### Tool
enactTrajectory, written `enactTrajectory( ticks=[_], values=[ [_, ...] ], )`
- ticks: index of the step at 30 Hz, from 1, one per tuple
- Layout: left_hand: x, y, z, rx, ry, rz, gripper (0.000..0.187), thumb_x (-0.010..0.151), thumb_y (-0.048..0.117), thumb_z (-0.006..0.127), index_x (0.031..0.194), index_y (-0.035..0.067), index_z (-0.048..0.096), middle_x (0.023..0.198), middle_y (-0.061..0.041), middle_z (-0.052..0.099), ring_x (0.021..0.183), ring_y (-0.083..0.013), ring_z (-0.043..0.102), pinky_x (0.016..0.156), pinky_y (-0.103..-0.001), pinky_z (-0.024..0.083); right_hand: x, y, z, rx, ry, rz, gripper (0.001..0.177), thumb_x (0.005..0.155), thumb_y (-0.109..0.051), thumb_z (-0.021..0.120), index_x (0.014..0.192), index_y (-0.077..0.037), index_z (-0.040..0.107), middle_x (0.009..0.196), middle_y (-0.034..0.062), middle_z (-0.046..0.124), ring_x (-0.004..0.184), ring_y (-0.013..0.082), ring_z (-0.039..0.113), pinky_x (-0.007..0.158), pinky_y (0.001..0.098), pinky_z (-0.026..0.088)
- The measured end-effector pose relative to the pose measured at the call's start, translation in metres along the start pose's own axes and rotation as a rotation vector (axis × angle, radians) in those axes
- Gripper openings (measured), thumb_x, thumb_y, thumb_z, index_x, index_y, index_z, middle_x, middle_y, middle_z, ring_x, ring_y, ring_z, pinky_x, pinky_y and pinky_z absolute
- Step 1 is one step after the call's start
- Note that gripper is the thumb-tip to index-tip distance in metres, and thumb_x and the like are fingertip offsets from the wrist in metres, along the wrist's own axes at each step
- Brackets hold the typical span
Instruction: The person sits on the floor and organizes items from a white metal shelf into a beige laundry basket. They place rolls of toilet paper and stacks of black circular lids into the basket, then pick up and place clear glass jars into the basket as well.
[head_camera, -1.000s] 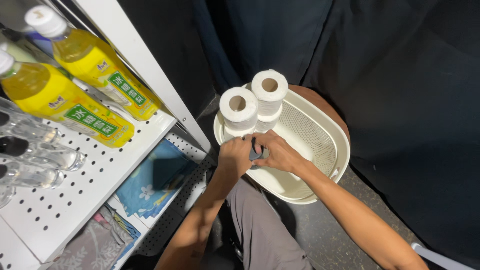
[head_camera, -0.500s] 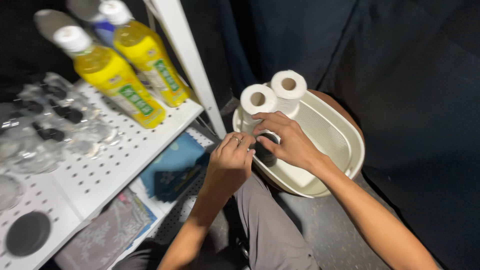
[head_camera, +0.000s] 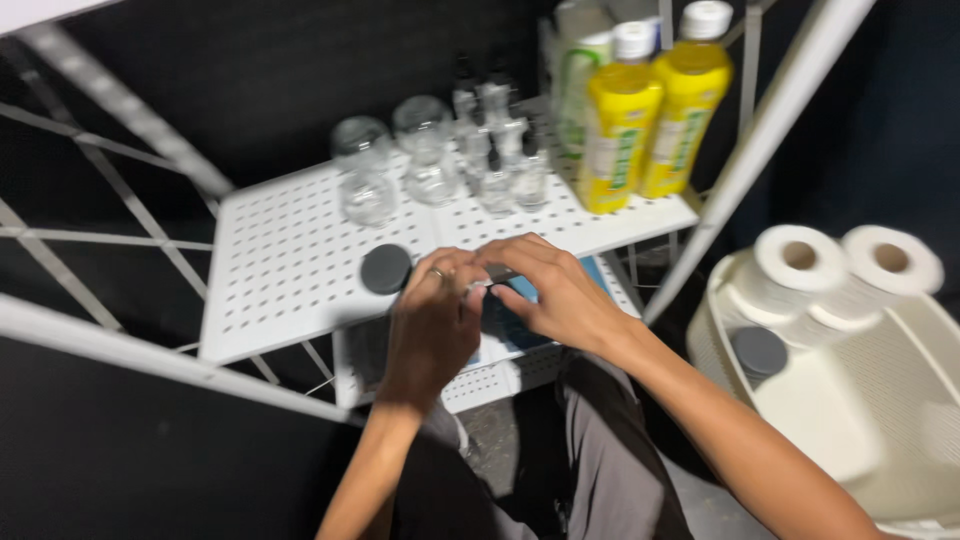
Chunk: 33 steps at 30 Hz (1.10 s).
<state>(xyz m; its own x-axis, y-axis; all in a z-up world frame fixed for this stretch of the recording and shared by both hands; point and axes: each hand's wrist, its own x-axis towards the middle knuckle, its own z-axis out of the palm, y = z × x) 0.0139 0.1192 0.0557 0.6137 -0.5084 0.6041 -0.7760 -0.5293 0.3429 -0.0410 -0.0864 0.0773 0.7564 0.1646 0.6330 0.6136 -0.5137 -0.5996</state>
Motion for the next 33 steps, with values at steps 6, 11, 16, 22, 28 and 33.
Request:
enactTrajectory(
  ticks=[6,11,16,22,28,33],
  values=[
    [-0.026,-0.074,-0.044,0.248,0.065,-0.116,0.041,0.097,0.024,0.085,0.135,0.018,0.07,0.136,-0.009,0.074,0.142,-0.036,0.068,0.12,-0.051,0.057,0.057,-0.004,0.078,0.001,-0.224,0.075,0.064,0.088,-0.001,0.09,0.149,-0.001,0.069,0.144,0.0248,0.076,0.145,0.0488,0.066,0.12,0.0604,0.055],
    [-0.057,-0.116,-0.035,0.029,0.009,-0.287,0.068,0.097,0.016,0.083,0.161,0.013,0.058,0.149,-0.017,0.07,0.149,-0.0411,0.063,0.13,-0.056,0.047,0.082,0.006,0.124,-0.134,-0.301,0.281,0.08,0.092,-0.018,0.092,0.163,-0.009,0.057,0.157,0.0263,0.065,0.158,0.0471,0.055,0.13,0.0582,0.049],
    [-0.066,-0.11,-0.04,-0.051,0.01,-0.312,0.07,0.101,0.017,0.079,0.166,0.006,0.053,0.161,-0.026,0.063,0.16,-0.0464,0.052,0.138,-0.06,0.033,0.079,0.016,0.144,-0.098,-0.254,0.236,0.066,0.093,-0.026,0.09,0.152,-0.006,0.068,0.147,0.0264,0.07,0.153,0.0488,0.058,0.123,0.0592,0.053],
    [-0.062,-0.101,-0.045,-0.05,-0.06,-0.404,0.072,0.095,0.013,0.083,0.162,0.008,0.057,0.16,-0.024,0.06,0.163,-0.0443,0.049,0.137,-0.06,0.032,0.067,0.031,0.147,-0.063,-0.109,0.125,0.056,0.088,-0.031,0.096,0.134,-0.003,0.078,0.131,0.0233,0.077,0.142,0.046,0.067,0.116,0.0556,0.059],
    [-0.071,-0.103,-0.048,-0.096,0.063,-0.29,0.038,0.101,0.018,0.074,0.138,0.013,0.067,0.131,-0.009,0.067,0.142,-0.0342,0.064,0.127,-0.05,0.046,0.047,0.019,0.128,-0.009,-0.073,-0.012,0.052,0.082,-0.03,0.098,0.125,-0.005,0.082,0.123,0.02,0.082,0.131,0.0447,0.073,0.11,0.056,0.062],
    [-0.076,-0.084,-0.043,-0.072,0.053,-0.173,0.075,0.111,0.079,0.032,0.131,0.016,0.068,0.123,-0.003,0.063,0.136,-0.0284,0.064,0.124,-0.049,0.049,0.019,0.006,0.101,0.007,-0.053,-0.063,0.052,0.079,-0.026,0.099,0.124,-0.005,0.082,0.122,0.0199,0.083,0.128,0.0439,0.075,0.109,0.0554,0.063]
  ],
)
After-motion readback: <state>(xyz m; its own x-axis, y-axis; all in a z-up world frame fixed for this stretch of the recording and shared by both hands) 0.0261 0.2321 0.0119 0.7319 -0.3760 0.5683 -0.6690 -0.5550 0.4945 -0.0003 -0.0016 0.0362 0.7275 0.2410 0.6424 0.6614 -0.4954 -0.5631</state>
